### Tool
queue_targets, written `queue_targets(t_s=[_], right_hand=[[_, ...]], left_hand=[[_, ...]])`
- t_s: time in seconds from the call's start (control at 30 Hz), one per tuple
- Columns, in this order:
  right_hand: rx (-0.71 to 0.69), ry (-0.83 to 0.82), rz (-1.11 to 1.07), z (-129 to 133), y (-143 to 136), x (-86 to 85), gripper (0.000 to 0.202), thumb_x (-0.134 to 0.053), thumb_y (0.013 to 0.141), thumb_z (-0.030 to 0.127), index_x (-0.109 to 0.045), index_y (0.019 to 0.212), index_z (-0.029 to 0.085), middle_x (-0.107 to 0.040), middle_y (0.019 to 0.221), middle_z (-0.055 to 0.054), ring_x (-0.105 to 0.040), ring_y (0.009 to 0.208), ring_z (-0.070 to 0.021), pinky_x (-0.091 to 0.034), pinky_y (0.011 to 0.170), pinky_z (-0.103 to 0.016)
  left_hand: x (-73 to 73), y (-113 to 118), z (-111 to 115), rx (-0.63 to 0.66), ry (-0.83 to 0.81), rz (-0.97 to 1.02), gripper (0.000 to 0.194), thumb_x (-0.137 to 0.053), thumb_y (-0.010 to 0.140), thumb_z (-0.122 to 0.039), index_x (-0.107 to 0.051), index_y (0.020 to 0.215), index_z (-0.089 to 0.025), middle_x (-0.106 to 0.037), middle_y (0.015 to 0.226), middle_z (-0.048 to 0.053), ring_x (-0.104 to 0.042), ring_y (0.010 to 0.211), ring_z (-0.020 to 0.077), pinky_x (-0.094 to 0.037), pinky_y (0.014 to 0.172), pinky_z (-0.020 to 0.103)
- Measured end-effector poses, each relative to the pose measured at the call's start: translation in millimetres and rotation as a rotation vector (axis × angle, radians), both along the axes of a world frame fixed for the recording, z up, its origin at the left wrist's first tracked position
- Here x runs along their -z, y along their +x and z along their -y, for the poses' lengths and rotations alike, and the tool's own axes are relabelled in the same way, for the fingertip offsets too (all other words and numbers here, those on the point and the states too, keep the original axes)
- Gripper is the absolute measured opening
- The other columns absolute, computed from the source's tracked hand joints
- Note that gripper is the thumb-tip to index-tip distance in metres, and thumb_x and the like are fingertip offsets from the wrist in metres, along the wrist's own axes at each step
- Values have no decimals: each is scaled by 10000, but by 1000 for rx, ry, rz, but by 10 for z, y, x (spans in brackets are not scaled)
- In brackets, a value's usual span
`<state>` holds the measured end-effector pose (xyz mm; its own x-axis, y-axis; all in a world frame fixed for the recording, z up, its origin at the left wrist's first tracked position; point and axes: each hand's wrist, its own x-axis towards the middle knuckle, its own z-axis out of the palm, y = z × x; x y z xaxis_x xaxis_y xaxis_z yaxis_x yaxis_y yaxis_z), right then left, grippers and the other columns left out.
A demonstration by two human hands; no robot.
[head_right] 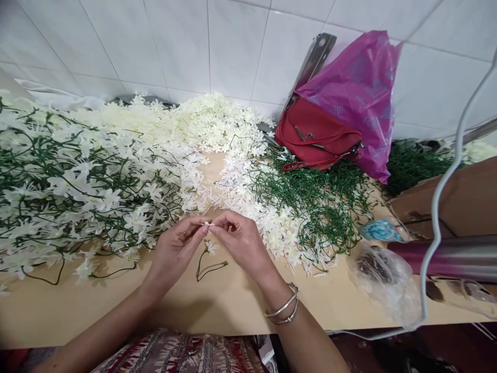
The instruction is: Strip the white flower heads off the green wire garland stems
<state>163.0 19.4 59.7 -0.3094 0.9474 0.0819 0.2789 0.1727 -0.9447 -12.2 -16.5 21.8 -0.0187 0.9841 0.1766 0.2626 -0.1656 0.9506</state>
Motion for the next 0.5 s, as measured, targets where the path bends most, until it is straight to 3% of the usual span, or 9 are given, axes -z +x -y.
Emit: queue_targets(t_s=[0.17,0.27,0.37,0.5], right_hand=[[-79,-71,64,-163,86,85,69,-712,875,263,-696,820,225,-695,775,9,-595,720,-161,-453,692,-295],[78,138,290,-331,206,83,91,-642,918,197,-709,861,220,-729,849,-28,-633,795,-203,-481,770,-347],[264,430,523,-442,205,102,128,-627,956,181,-737,1019,202,-748,1065,-111,-636,1022,-288,-466,957,-450],[168,499,748,-485,36,221,96,-649,955,178,-743,952,198,-739,1011,-137,-600,996,-323,-468,923,-466]], left_hand=[[172,-40,-35,-79,-55,192,214,-666,992,-410,-716,1013,-203,-775,923,37,-751,880,188,-611,863,305],[188,-28,-43,-146,-77,287,232,-703,968,-430,-688,991,-200,-767,880,17,-754,861,179,-614,864,308],[178,12,-42,-159,-86,353,221,-705,968,-417,-663,987,-202,-755,859,-1,-760,849,166,-616,870,304],[173,54,-32,-157,-103,382,215,-718,962,-406,-668,1016,-204,-757,879,-6,-772,854,164,-628,858,299]])
